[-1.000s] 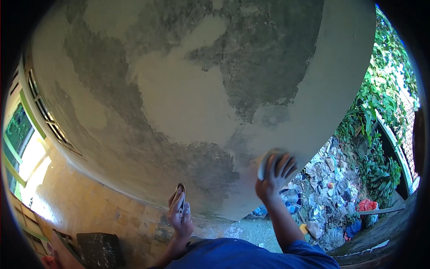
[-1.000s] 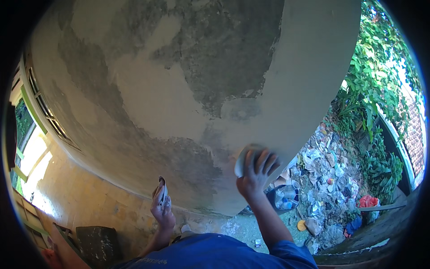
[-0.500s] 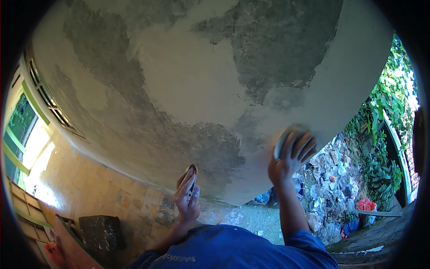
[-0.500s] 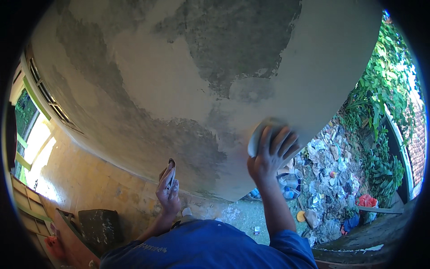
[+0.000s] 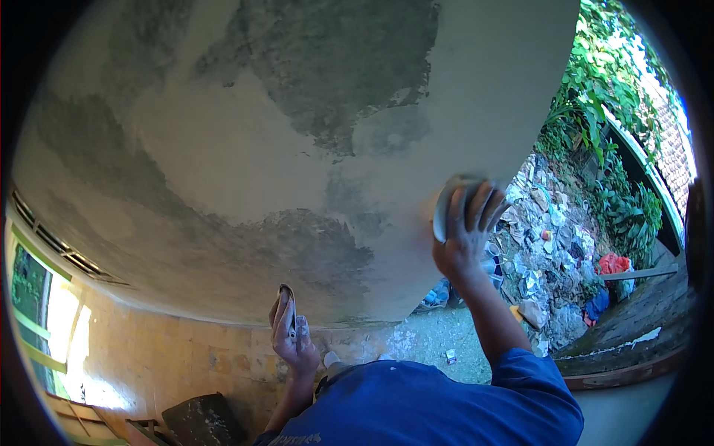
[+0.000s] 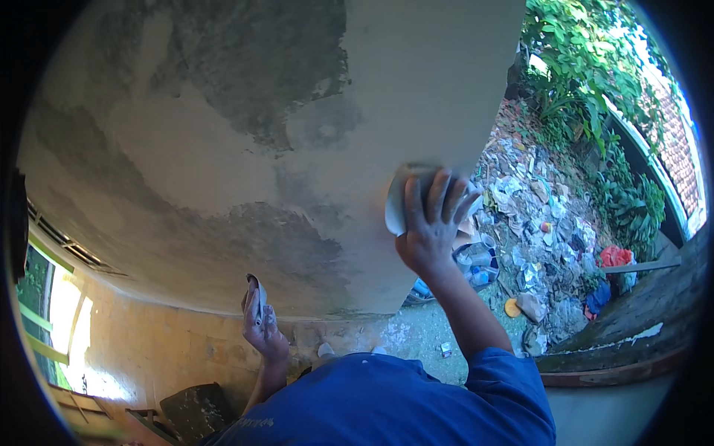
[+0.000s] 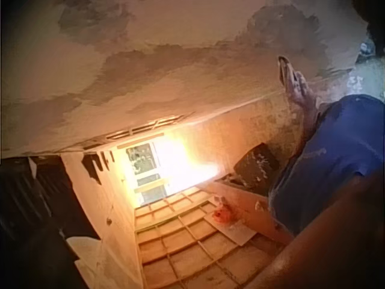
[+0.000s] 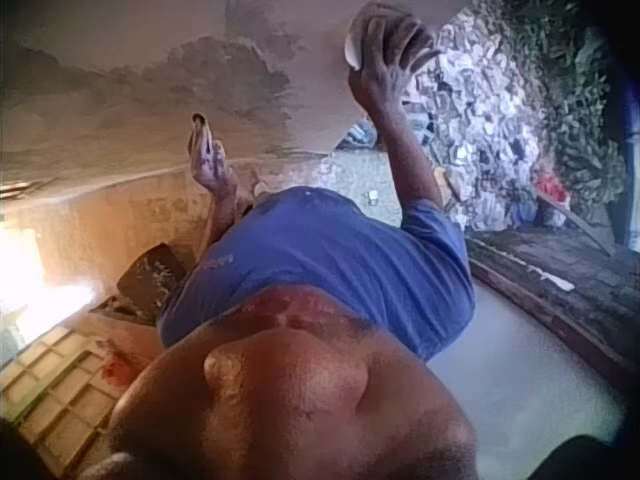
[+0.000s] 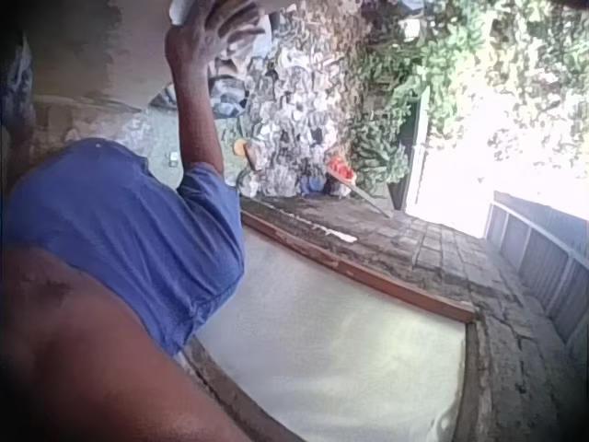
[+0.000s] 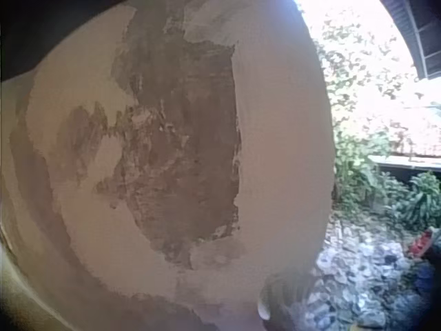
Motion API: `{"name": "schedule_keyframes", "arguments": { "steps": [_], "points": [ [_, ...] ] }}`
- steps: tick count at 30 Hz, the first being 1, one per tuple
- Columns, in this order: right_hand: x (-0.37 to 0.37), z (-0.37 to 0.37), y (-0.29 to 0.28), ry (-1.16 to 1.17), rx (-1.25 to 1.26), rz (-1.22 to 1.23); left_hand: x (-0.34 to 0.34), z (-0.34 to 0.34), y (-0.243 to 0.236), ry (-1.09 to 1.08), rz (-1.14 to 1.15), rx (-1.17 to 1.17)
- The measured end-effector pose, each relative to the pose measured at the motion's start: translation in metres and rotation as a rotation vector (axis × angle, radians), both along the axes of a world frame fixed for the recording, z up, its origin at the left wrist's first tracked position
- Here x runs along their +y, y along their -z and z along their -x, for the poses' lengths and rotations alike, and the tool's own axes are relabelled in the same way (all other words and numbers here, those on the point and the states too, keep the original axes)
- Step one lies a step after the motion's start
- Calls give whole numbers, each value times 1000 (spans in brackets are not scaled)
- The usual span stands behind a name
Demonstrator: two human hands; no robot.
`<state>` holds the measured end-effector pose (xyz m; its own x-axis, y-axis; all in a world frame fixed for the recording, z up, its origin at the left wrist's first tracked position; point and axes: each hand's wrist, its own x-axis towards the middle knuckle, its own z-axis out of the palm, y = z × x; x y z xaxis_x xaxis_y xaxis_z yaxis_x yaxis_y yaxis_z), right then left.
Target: The person sands a wall surface with a sanding sponge, then applies white filler to the wall using a putty knife.
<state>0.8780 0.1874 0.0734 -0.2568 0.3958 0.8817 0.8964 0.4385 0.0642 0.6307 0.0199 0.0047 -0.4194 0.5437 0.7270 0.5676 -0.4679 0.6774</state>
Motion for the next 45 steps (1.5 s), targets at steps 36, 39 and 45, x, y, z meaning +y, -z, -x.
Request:
{"name": "schedule_keyframes", "arguments": {
  "steps": [36,39,45],
  "points": [
    [-11,26,90,-36,-136,121,-6,6,26,67,114,-113],
    [-31,7,165,-119,-198,276,-9,11,36,60,89,-114],
    [-8,-4,70,-78,-108,90,-18,22,40,-13,152,-118]
  ]
}}
